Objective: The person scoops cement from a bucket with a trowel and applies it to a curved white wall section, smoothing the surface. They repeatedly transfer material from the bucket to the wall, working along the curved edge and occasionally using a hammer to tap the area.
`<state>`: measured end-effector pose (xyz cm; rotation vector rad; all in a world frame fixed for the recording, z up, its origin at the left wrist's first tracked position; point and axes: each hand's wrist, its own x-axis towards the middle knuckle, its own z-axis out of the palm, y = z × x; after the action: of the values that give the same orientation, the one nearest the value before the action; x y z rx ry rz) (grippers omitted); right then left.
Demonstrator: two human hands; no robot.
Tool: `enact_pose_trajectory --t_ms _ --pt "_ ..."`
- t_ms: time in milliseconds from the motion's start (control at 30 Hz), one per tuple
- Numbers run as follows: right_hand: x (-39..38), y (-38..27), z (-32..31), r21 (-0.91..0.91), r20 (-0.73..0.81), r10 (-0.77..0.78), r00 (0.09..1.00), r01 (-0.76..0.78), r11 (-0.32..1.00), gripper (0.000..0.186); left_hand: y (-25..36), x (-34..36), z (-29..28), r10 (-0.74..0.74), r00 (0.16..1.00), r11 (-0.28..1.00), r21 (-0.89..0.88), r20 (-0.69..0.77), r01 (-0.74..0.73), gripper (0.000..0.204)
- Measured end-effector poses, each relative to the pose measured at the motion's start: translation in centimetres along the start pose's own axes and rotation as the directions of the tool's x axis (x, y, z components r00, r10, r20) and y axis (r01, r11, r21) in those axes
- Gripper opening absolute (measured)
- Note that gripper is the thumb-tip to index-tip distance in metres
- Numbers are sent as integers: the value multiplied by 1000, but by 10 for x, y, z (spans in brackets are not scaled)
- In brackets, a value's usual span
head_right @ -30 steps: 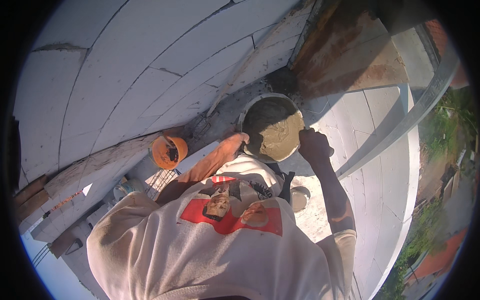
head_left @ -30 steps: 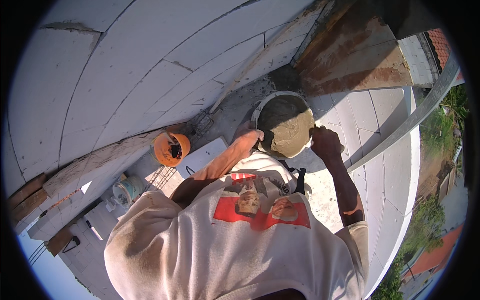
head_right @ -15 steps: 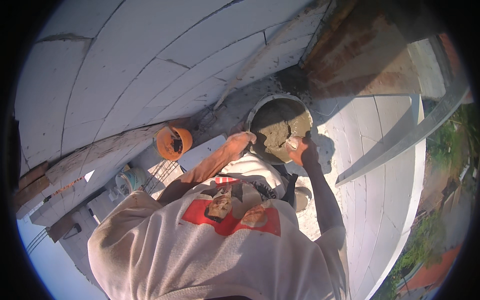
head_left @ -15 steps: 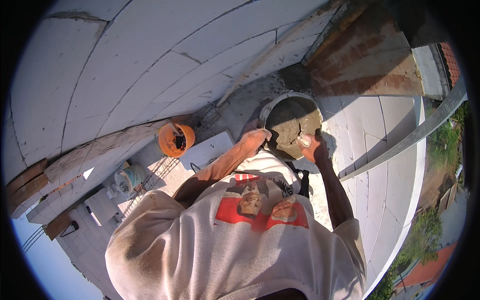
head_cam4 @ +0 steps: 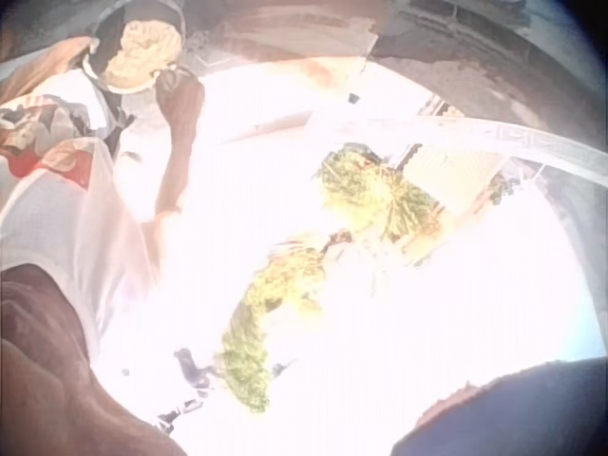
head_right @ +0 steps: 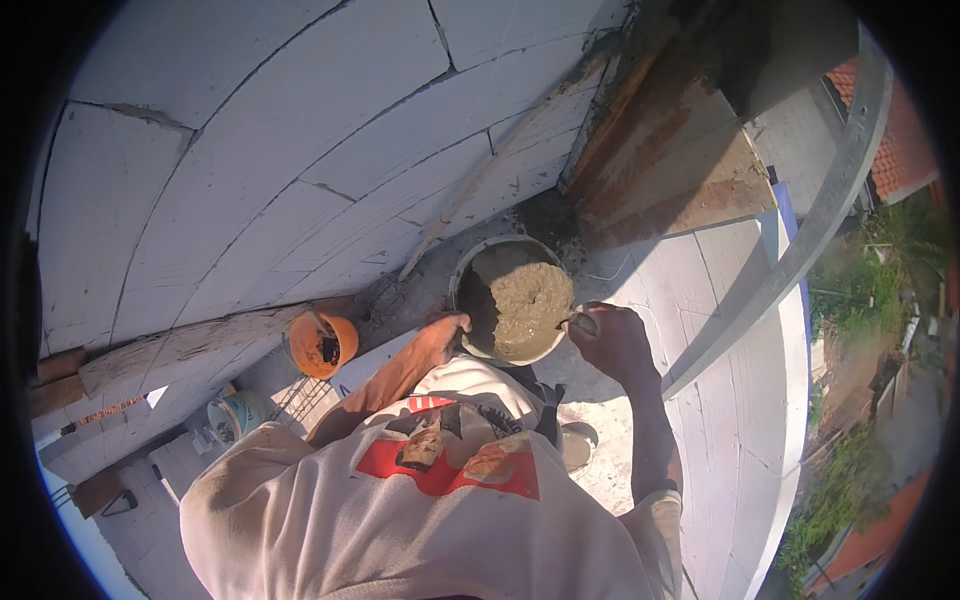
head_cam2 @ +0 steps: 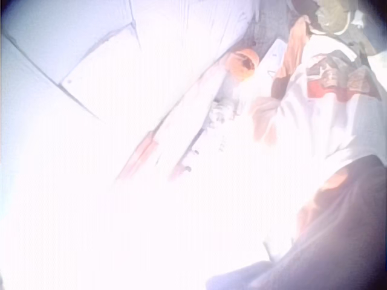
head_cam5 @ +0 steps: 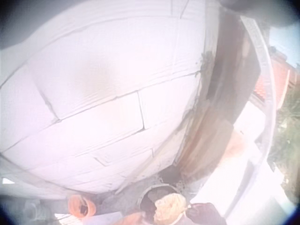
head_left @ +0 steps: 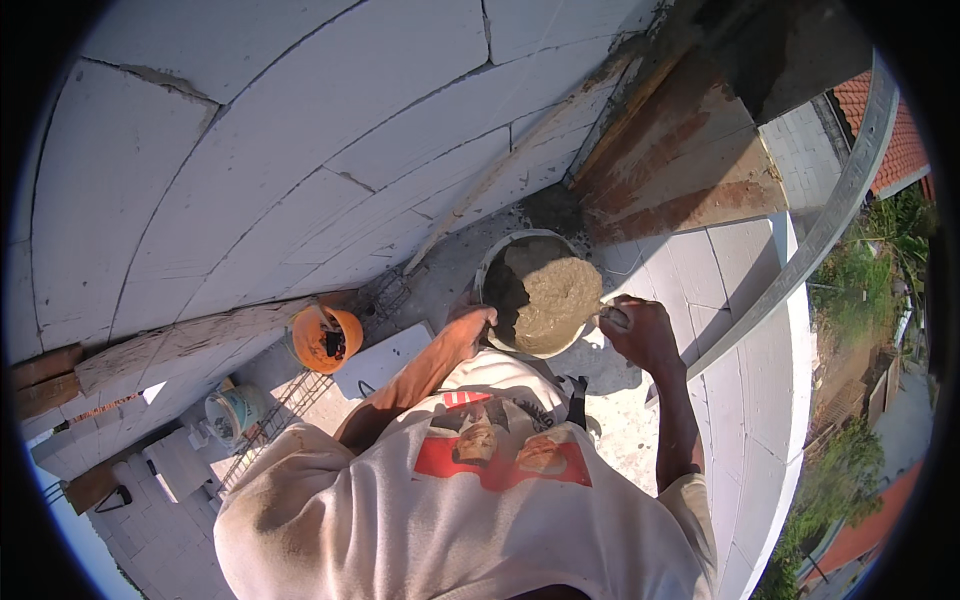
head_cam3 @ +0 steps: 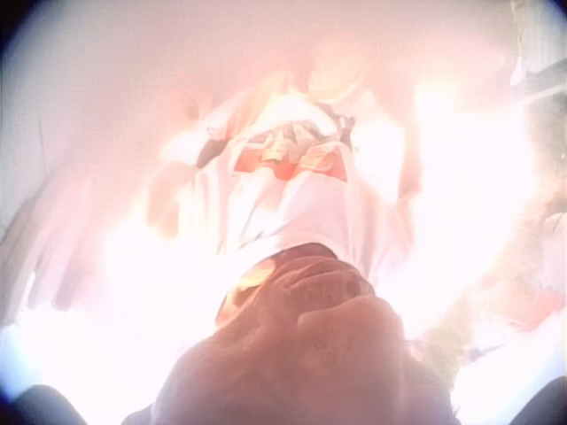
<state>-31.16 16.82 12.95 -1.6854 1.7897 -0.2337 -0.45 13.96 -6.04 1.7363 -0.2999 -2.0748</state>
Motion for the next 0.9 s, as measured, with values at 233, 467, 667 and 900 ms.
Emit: enact_pose_trajectory --t_ms 233,467,667,900 --pt "41 -30 -166 485 -19 -82 996 81 871 25 5 -9 -4 68 995 997 40 -78 -65 36" --pt "155 25 -273 786 -542 -32 840 520 335 19 13 -3 4 18 995 1000 25 -98 -15 24" --pt "104 -6 -172 573 -543 -10 840 379 727 33 16 -9 5 52 993 998 40 -106 -48 25" --pt "9 19 0 -304 -190 -22 982 -37 952 20 2 2 3 -42 998 989 142 -57 50 31"
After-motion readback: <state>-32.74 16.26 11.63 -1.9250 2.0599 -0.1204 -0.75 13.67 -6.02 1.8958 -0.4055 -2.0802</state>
